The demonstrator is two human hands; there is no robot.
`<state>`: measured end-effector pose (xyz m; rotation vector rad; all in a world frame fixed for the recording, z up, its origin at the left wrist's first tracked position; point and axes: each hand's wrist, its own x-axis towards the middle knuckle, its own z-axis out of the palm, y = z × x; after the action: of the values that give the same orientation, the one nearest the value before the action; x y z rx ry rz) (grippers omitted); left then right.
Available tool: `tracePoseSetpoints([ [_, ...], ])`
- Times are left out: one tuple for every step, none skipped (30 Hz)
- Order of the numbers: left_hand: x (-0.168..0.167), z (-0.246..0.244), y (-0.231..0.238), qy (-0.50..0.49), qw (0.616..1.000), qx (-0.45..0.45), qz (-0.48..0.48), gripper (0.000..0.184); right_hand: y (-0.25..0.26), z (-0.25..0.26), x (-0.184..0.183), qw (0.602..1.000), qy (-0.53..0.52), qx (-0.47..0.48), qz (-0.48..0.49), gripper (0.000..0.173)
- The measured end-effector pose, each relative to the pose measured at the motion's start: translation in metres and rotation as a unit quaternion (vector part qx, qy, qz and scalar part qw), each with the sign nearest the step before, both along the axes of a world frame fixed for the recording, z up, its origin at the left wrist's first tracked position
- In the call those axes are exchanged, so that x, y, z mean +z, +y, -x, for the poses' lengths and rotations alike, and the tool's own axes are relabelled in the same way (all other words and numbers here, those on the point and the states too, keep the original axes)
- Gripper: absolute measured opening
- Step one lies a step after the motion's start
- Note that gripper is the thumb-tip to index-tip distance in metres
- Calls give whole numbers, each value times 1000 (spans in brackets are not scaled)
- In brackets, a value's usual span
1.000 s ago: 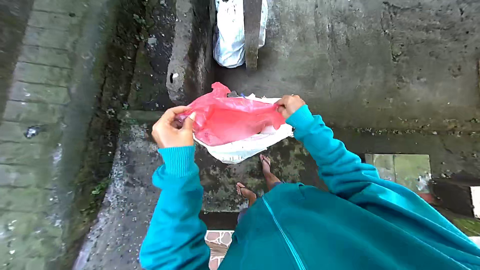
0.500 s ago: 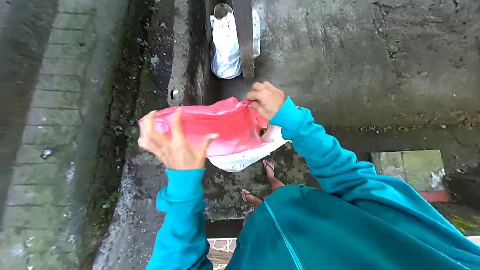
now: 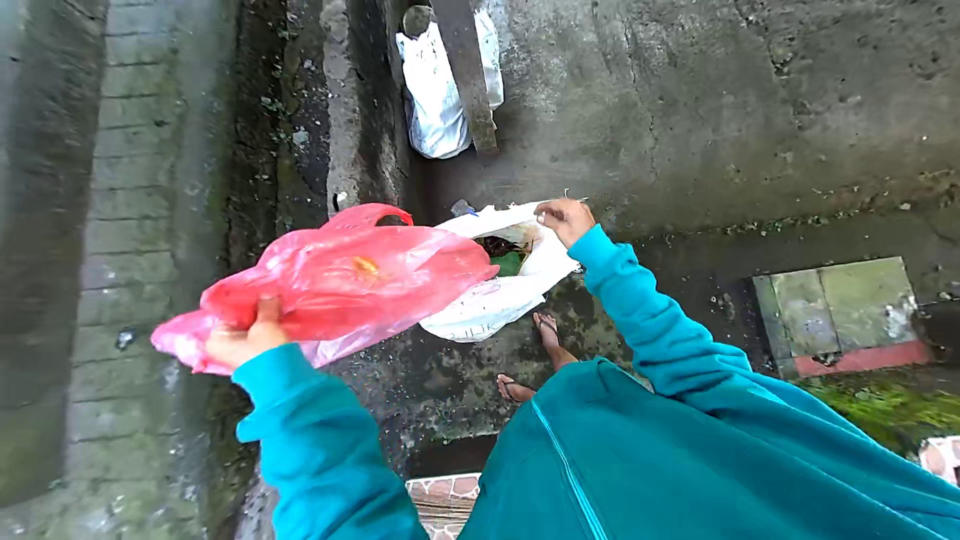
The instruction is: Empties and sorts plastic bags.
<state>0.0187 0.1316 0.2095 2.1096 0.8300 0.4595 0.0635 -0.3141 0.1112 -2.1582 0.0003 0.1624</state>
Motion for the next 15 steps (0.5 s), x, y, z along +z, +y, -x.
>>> tracePoseSetpoints([
  [1,2,8,2,1000,17,16,54,0,7,-33,1000,27,-8,-13,25],
  [3,2,13,7,999,35,27,53,4,13,-67,998,43,-18,-32,22],
  [4,1,14,10,998,50,35,51,13,16,-91,995,85,-21,-57,21],
  [4,2,13,14,997,61,40,50,25,18,-108,986,140,-22,-82,22],
  [6,3,9,19,997,68,44,51,39,20,-121,974,204,-17,-101,24],
  [8,4,4,26,996,72,44,50,55,21,-142,963,246,-12,-110,26],
  [9,4,-1,30,996,76,43,50,72,22,-158,953,281,-2,-116,30],
  [10,5,-4,34,995,80,45,49,88,22,-167,937,324,0,-130,35],
  [11,6,-7,31,995,82,48,46,102,22,-162,912,376,-14,-161,40],
  [14,8,-10,21,995,75,54,42,114,22,-154,890,408,-44,-200,40],
  [19,11,-14,7,996,60,64,41,120,24,-139,872,416,-71,-246,36],
  [26,15,-19,-9,996,40,73,40,122,26,-123,861,402,-100,-295,31],
  [32,17,-22,-28,997,20,74,38,122,27,-117,854,377,-119,-338,27],
  [36,19,-25,-42,996,7,78,36,122,27,-119,847,359,-133,-368,25],
  [38,22,-29,-40,996,0,86,35,121,30,-124,845,362,-141,-367,25],
])
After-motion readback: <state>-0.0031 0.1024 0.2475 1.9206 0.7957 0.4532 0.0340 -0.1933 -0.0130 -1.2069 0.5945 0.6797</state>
